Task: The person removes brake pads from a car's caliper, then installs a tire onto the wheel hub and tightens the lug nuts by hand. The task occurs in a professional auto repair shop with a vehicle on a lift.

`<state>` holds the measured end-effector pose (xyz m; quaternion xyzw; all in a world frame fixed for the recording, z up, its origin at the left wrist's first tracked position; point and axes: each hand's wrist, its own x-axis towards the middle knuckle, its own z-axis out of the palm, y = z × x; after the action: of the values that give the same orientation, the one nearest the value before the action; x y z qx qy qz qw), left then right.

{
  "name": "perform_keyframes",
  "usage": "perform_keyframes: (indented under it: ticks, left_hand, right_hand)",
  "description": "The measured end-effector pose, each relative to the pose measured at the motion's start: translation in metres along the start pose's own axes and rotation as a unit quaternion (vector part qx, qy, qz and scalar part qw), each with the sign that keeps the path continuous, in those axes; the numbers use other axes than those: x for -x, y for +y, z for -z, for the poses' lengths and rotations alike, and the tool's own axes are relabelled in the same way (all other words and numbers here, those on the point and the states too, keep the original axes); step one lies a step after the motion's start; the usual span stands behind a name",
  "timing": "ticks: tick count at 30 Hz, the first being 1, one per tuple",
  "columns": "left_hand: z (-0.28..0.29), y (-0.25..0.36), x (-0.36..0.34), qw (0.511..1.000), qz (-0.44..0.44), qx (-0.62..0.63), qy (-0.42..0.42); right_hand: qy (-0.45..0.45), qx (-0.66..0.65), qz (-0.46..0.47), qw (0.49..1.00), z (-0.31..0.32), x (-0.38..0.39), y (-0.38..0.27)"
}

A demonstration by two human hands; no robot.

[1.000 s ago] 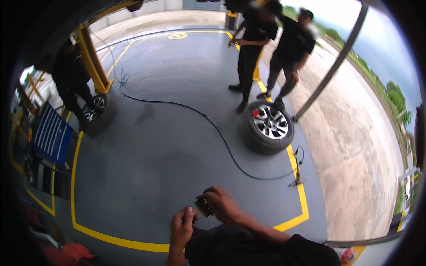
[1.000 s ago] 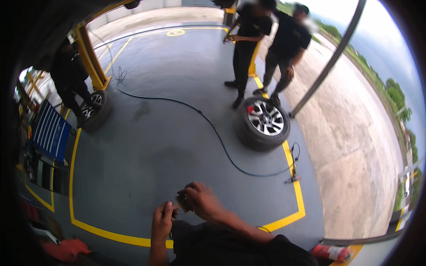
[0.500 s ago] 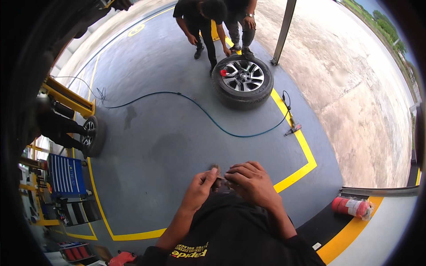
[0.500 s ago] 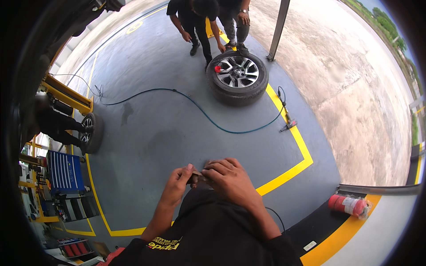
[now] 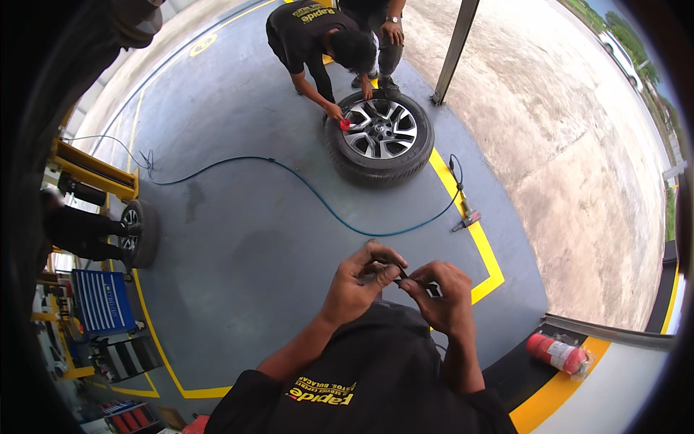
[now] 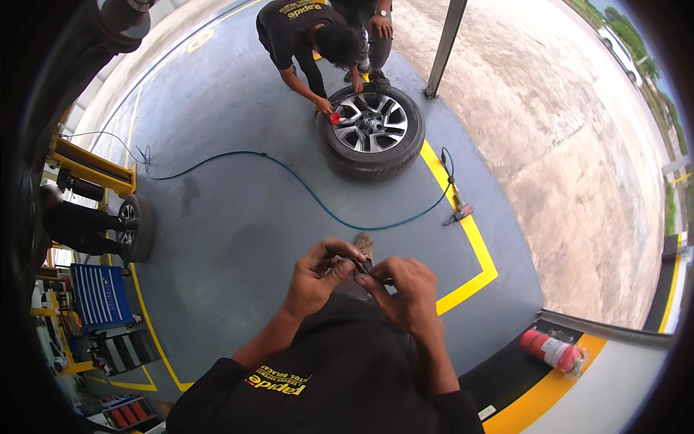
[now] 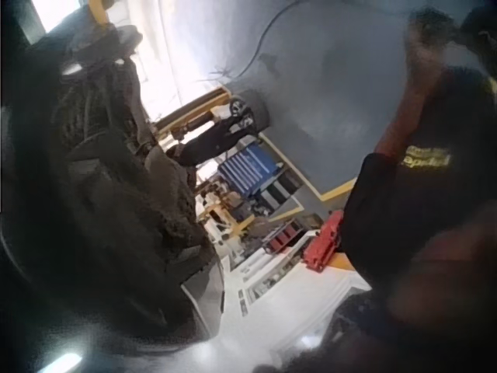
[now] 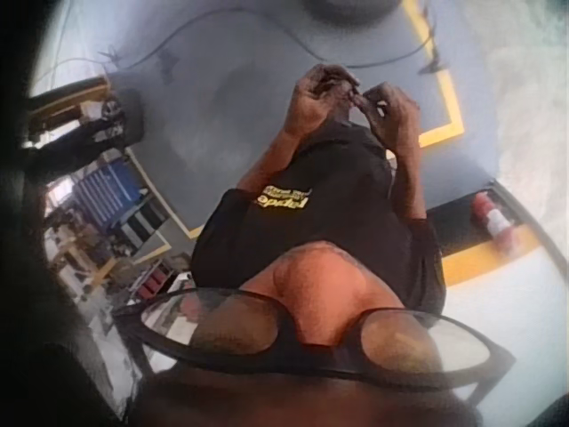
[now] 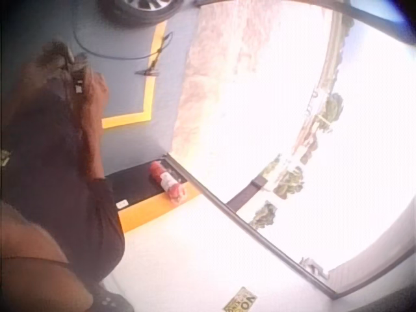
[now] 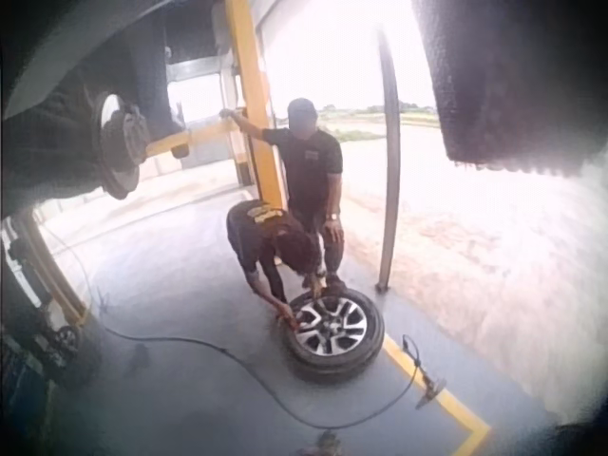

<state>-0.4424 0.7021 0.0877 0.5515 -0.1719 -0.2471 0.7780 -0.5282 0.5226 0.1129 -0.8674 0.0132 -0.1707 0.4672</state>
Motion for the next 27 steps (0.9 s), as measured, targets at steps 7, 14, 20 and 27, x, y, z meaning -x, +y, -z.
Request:
perform_keyframes:
  ticks: [7, 14, 20, 27]
  left_hand:
    - [0.008, 0.027, -0.118, 0.993, -0.033, -0.020, 0.115]
    - [-0.010, 0.034, -0.198, 0.988, -0.121, 0.005, 0.097]
    - [-0.014, 0.012, -0.236, 0.974, -0.048, -0.081, 0.208]
    - [-0.060, 0.016, -0.308, 0.931, -0.032, -0.097, 0.351]
  right_hand:
    - [-0.128, 0.030, 0.043, 0.990, 0.003, -0.125, 0.021]
    - [-0.008, -0.166, -0.106, 0.980, 0.023, -0.202, 0.046]
    - [-0.126, -0.151, -0.048, 0.979, 0.048, -0.264, 0.088]
    - [-0.200, -0.190, -0.079, 0.958, 0.089, -0.339, 0.138]
